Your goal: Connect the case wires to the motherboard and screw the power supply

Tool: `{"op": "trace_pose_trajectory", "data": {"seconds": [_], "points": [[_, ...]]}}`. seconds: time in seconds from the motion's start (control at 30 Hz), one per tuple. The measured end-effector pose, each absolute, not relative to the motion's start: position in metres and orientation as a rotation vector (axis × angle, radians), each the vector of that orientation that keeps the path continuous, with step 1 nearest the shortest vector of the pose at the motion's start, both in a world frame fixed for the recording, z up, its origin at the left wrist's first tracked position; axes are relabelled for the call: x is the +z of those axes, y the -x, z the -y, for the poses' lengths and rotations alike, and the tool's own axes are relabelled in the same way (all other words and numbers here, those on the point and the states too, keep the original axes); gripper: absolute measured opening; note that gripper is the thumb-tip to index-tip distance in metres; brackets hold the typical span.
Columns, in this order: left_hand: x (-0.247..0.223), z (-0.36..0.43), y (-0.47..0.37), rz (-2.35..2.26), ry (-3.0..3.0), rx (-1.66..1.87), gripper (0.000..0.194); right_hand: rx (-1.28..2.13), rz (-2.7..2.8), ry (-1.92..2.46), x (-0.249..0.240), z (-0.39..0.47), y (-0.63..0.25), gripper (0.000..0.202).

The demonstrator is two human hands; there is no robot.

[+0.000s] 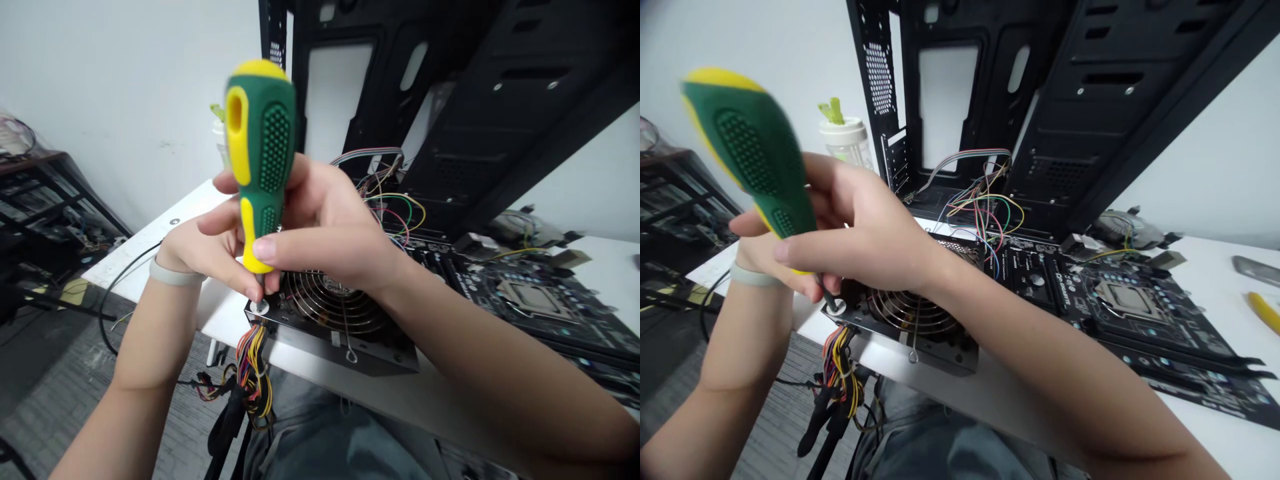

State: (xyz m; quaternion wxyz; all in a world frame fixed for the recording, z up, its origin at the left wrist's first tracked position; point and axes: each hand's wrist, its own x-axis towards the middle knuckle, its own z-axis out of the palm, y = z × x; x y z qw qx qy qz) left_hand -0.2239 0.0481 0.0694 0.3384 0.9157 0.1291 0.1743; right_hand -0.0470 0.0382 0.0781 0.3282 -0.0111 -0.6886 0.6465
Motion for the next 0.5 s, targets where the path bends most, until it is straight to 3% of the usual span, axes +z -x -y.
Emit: {"op": "trace_pose_trajectory", "data": {"seconds": [0.17, 0.5], "points": [[0.072, -0.046, 0.223, -0.309, -2.321, 0.466, 0.035, 1.713, 1.818, 0.006, 0.077, -0.041, 0.045, 0.034], [0.051, -0.057, 0.232, -0.432, -2.52, 0.515, 0.058, 1.293, 1.945, 0.255, 0.075, -0.033, 0.051, 0.036]]}}
